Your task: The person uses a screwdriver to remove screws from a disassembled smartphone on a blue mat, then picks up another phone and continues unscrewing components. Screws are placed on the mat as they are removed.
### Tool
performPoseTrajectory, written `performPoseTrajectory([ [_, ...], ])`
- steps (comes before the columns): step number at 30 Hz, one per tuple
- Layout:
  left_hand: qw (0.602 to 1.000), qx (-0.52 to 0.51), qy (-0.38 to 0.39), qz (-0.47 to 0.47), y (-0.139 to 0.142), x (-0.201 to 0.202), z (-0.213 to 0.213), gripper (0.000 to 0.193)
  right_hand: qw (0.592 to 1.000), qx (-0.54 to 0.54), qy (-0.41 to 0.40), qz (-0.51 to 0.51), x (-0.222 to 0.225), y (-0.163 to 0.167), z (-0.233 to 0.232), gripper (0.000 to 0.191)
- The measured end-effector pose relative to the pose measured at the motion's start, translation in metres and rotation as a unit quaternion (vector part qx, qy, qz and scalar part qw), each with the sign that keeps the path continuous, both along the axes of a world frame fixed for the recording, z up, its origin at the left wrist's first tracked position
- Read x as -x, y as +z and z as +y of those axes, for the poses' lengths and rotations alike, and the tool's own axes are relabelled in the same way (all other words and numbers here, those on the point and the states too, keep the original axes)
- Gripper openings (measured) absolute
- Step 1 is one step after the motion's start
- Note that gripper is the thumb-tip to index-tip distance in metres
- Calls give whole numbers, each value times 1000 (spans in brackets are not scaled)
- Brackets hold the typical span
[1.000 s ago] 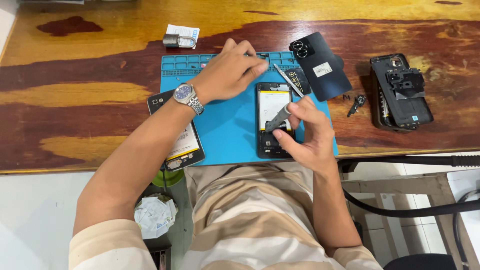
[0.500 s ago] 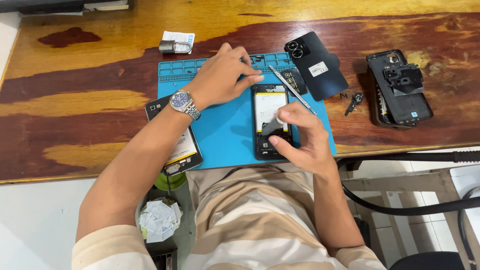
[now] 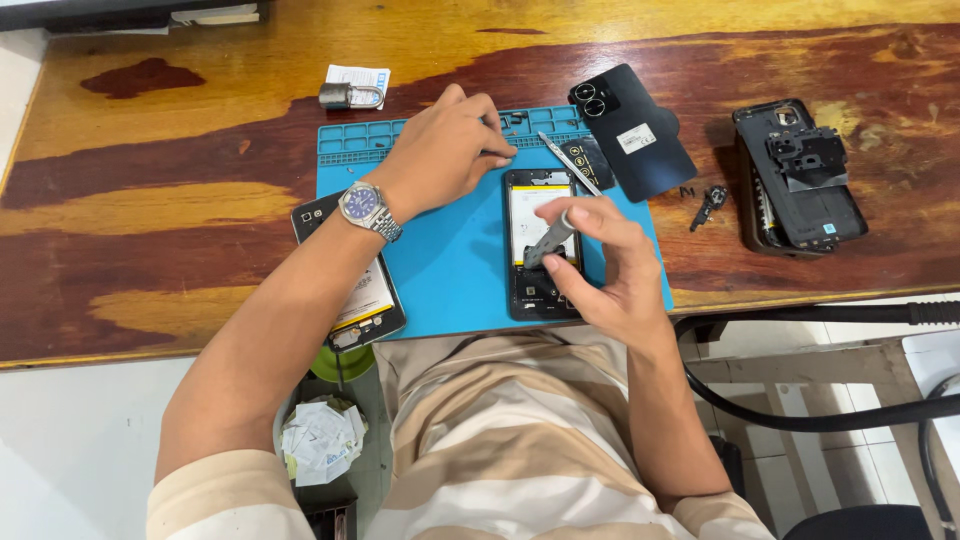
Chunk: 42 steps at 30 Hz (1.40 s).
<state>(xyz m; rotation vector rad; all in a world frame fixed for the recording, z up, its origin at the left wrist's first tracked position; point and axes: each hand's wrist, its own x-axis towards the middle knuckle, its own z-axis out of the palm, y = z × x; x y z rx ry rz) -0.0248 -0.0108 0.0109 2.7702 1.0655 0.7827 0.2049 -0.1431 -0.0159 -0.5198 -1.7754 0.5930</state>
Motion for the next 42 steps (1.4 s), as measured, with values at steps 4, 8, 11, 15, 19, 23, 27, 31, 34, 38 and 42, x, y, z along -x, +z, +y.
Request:
performPoseTrajectory([
  [4, 1000, 18, 7, 3, 2, -1, 0, 14, 995, 79, 45, 50, 3, -4, -2, 60],
  [8, 999, 40, 12, -1, 1, -1, 0, 15, 999, 31, 15, 6, 1, -2, 2, 63],
  [11, 999, 41, 14, 0, 1, 0, 1, 13, 998, 46, 43, 24, 1, -1, -1, 60],
  [15, 999, 51, 17, 2, 0, 1, 2, 13, 997, 45, 29, 52, 4, -2, -2, 60],
  [19, 998, 65, 1, 7, 1, 4, 4, 13, 998, 41, 41, 29, 0, -3, -3, 59],
  [23, 997, 79, 5, 17, 2, 5, 5, 15, 997, 43, 37, 51, -1, -8, -4, 60],
  [27, 997, 77, 6, 12, 2, 6, 5, 11, 996, 42, 1, 80, 1, -10, -4, 60],
  [31, 999, 53, 4, -5, -3, 5, 6, 14, 998, 18, 23, 49, -1, -8, -7, 59],
  [34, 999, 45, 21, -6, -7, 2, 10, 15, 996, 45, 36, 61, 1, -8, -6, 59],
  [38, 1000, 0, 26, 14, -14, -4, 10, 14, 997, 46, 2, 69, 1, -12, -7, 59],
  [42, 999, -35, 22, 14, -14, -4, 9, 16, 995, 54, -28, 83, 1, -15, -8, 57],
])
